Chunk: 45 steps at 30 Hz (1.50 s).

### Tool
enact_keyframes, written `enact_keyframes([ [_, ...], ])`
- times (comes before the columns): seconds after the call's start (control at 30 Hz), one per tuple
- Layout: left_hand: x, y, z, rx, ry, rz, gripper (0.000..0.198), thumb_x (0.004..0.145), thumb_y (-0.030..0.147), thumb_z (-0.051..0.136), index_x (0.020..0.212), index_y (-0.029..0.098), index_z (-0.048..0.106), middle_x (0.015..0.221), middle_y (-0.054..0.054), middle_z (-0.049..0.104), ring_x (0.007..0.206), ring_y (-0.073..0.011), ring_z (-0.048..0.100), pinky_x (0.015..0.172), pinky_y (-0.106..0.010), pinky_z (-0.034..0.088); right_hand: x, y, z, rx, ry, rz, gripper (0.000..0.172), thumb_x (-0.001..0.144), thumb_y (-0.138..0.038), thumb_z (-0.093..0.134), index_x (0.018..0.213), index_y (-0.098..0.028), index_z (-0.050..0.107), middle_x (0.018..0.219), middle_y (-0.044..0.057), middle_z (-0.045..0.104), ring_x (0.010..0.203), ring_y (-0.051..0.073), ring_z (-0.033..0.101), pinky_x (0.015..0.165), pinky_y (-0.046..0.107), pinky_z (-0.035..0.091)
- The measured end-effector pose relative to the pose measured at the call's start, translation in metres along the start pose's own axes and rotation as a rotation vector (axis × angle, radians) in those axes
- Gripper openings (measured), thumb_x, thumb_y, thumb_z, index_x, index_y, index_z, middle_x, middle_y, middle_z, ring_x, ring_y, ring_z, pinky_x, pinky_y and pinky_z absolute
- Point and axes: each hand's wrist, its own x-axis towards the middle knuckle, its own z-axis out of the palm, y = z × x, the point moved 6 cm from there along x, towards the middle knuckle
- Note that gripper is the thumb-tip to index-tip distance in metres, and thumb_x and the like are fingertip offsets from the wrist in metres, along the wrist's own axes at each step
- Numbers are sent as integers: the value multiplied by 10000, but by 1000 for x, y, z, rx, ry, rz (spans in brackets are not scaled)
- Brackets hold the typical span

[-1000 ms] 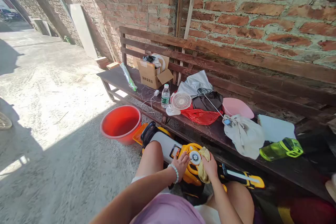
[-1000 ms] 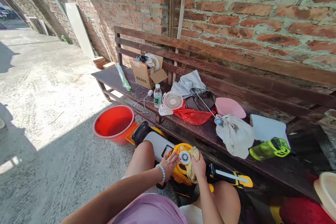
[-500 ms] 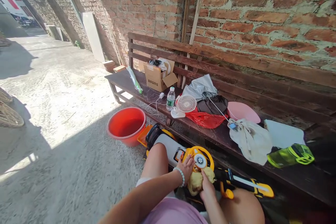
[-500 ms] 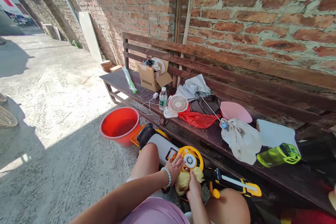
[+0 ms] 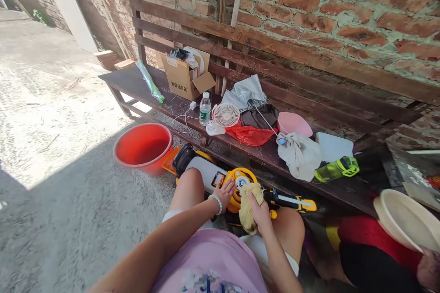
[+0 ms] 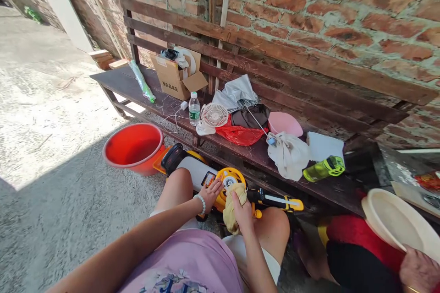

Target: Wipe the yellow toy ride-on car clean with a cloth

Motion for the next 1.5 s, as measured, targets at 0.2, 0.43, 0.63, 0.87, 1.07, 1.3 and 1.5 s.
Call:
enact_keyframes([
  [0.2, 2, 0, 4, 17, -8, -5, 1202, 698, 319, 757, 1675, 178, 72, 1752, -130, 55, 1610, -373, -34, 1185, -657, 330, 52, -55, 14, -973, 29, -345, 525, 947, -475, 517, 1404, -245, 636, 1618, 85, 422, 1325, 303, 513, 1090, 419, 434],
  [0.43, -5, 3, -6, 22, 4, -4, 1123, 733, 291, 691, 1670, 133, 93, 1746, -135, 80, 1611, -368, 2, 1170, -643, 357, 28, -33, 36, -1425, -63, -336, 594, 940, -319, 537, 1531, -272, 507, 1649, 61, 392, 1307, 309, 455, 1047, 413, 429],
  [0.63, -11, 7, -12, 34, 41, -7, 1068, 769, 298, 676, 1666, 115, 124, 1745, -138, 117, 1616, -331, 22, 1168, -584, 391, -11, -11, 35, -1427, -149, -309, 662, 905, -190, 516, 1562, -257, 470, 1621, 102, 415, 1277, 303, 488, 987, 375, 475],
  [0.87, -8, 8, -10, -2, 46, -18, 1042, 768, 285, 673, 1654, 80, 165, 1735, -186, 137, 1614, -345, 21, 1166, -546, 395, 0, -24, 39, -1435, -194, -303, 673, 899, -171, 514, 1545, -355, 468, 1568, 91, 449, 1247, 284, 514, 959, 374, 470],
  [1.07, -5, 6, -6, 35, 53, 2, 1010, 761, 298, 653, 1641, 68, 212, 1730, -199, 142, 1616, -332, 25, 1161, -581, 391, 28, -58, 50, -1486, -194, -394, 529, 960, -197, 469, 1440, -394, 570, 1439, 77, 537, 1234, 264, 503, 954, 357, 460],
  [1.3, -4, 3, -6, 1, 58, 8, 987, 798, 319, 635, 1658, 140, 184, 1740, -154, 141, 1614, -348, 23, 1164, -616, 369, 39, -60, 49, -1468, -109, -298, 437, 995, -211, 474, 1395, -307, 620, 1300, 133, 609, 1160, 272, 606, 871, 320, 478],
  [1.5, -4, 3, -1, -15, 82, 6, 1087, 749, 316, 675, 1673, 178, 118, 1746, -139, 120, 1608, -381, 6, 1155, -620, 374, 25, -50, 37, -1392, -119, -142, 381, 962, -203, 471, 1292, -151, 654, 1234, 179, 687, 1042, 251, 710, 849, 315, 498],
])
